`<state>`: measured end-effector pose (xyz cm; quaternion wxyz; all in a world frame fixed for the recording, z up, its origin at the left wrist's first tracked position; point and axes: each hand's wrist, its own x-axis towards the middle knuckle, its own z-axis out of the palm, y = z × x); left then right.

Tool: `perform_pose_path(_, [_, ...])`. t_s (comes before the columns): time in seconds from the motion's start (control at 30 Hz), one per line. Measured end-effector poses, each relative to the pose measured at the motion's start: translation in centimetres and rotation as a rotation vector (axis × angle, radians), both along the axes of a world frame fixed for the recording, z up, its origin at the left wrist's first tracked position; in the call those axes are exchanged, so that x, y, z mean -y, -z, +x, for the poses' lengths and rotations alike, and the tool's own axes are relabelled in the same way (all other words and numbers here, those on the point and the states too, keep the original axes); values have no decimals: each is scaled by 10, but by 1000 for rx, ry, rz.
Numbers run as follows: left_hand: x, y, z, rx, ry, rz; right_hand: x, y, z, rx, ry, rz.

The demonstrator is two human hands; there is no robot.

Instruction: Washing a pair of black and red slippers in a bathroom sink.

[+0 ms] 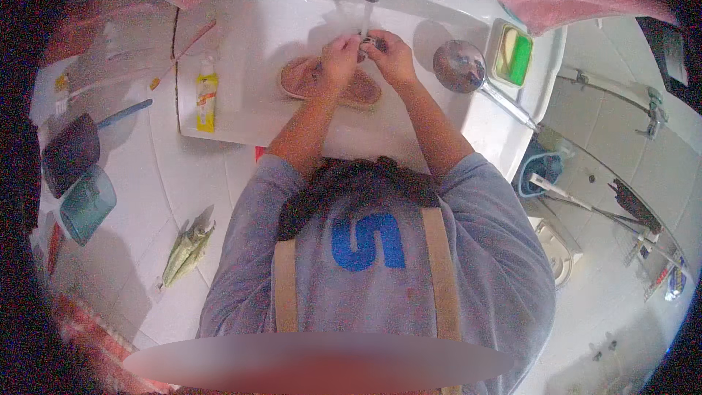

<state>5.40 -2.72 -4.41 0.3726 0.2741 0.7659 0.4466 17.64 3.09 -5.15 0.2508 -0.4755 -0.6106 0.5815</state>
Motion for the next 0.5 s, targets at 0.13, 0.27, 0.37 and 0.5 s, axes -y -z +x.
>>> perform_pose_path(0.13, [-12, -19, -19, 139, 20, -50, -6, -27, -10, -31, -46, -27])
perform_pose_path(0.27, [-28, -37, -27, 409, 53, 63, -32, -31, -12, -219, 69, -115])
perform_pose_path(0.37, [-24, -32, -35, 612, 12, 212, -43, -35, -15, -406, 132, -399])
perform_pose_path(0.5, [-11, -19, -40, 382, 171, 130, -39, -43, -16, -479, 111, -646])
